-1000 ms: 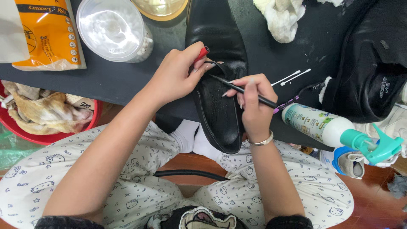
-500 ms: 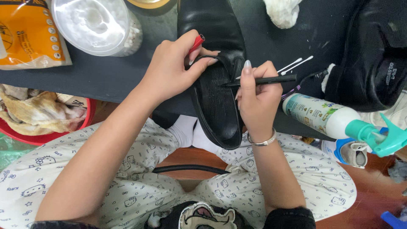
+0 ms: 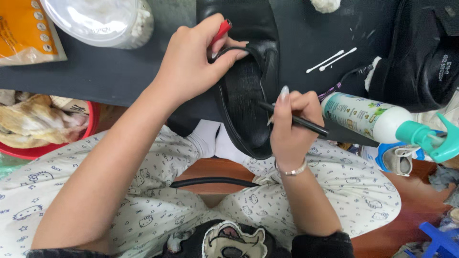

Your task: The person cleans a black leather shoe using a small brush and a cloth. They apply a cleaning solution, scrub the shoe's surface, and wipe it with a cloth.

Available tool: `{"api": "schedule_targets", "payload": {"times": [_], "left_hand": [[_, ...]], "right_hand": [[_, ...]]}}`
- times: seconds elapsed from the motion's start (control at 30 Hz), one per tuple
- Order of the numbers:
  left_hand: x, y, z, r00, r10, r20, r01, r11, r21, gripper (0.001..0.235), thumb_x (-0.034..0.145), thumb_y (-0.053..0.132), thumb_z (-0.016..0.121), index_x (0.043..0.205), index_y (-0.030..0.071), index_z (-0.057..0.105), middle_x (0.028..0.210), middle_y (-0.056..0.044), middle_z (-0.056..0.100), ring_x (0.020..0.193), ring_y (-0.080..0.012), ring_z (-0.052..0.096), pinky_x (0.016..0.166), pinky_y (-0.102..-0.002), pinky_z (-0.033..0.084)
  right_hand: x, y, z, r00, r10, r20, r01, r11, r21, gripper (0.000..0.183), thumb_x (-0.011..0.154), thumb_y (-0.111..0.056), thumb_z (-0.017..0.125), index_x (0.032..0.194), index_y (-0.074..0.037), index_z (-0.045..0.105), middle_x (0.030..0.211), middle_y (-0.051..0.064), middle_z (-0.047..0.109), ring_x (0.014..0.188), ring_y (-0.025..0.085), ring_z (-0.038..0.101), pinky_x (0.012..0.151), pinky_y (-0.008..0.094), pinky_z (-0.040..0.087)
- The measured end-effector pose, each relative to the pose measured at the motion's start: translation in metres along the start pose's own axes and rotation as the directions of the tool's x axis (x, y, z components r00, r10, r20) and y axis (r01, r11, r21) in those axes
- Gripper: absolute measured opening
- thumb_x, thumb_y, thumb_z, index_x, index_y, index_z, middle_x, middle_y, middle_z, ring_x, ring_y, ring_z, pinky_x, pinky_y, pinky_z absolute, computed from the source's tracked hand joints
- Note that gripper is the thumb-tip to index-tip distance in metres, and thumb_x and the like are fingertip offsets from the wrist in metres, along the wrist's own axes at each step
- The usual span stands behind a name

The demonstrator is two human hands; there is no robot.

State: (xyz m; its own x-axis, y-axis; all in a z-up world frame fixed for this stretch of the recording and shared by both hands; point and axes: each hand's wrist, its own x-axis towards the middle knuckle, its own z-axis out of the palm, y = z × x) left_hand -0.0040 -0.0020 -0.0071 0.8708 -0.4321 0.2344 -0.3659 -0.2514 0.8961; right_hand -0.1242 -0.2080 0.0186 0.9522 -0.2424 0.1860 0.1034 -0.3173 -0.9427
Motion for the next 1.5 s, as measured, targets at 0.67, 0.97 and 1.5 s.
{"api": "schedule_targets", "payload": {"times": [0.67,0.97,1.5], "left_hand": [[0.002,-0.008,-0.003,0.999,0.044,0.018,-0.043,0.997,-0.057,0.044,0.105,0.007,0.08,0.09,0.005,0.039,0.077,-0.007,0.056,0.118,-0.0253,0.078,0.073,-0.027,0.057],[0.0,-0.01,-0.002,0.999,0.023,0.025,-0.022,0.999,-0.05,0.04,0.105,0.007,0.081,0.095,0.003,0.042,0.076,-0.007,0.054,0.118,-0.026,0.078,0.076,-0.028,0.059],[0.0,-0.013,-0.002,0.998,0.05,0.025,-0.049,0.999,-0.017,0.034,0.101,0.005,0.079,0.097,0.001,0.046,0.076,-0.007,0.055,0.115,-0.0271,0.078,0.077,-0.031,0.06]], "right_hand": [[0.02,0.001,0.005,0.969,-0.166,0.182,0.203,0.958,-0.203,0.031,0.106,-0.002,0.071,0.083,-0.003,0.051,0.076,0.006,0.058,0.059,0.009,0.051,0.057,0.024,0.038],[0.02,0.001,0.005,0.962,-0.177,0.207,0.228,0.938,-0.259,0.034,0.105,-0.003,0.073,0.081,-0.004,0.05,0.072,0.005,0.055,0.057,0.011,0.047,0.057,0.026,0.035],[0.018,0.0,0.006,0.972,-0.137,0.19,0.18,0.956,-0.231,0.033,0.106,-0.001,0.071,0.08,-0.002,0.05,0.072,0.005,0.057,0.056,0.01,0.049,0.056,0.025,0.036]]}}
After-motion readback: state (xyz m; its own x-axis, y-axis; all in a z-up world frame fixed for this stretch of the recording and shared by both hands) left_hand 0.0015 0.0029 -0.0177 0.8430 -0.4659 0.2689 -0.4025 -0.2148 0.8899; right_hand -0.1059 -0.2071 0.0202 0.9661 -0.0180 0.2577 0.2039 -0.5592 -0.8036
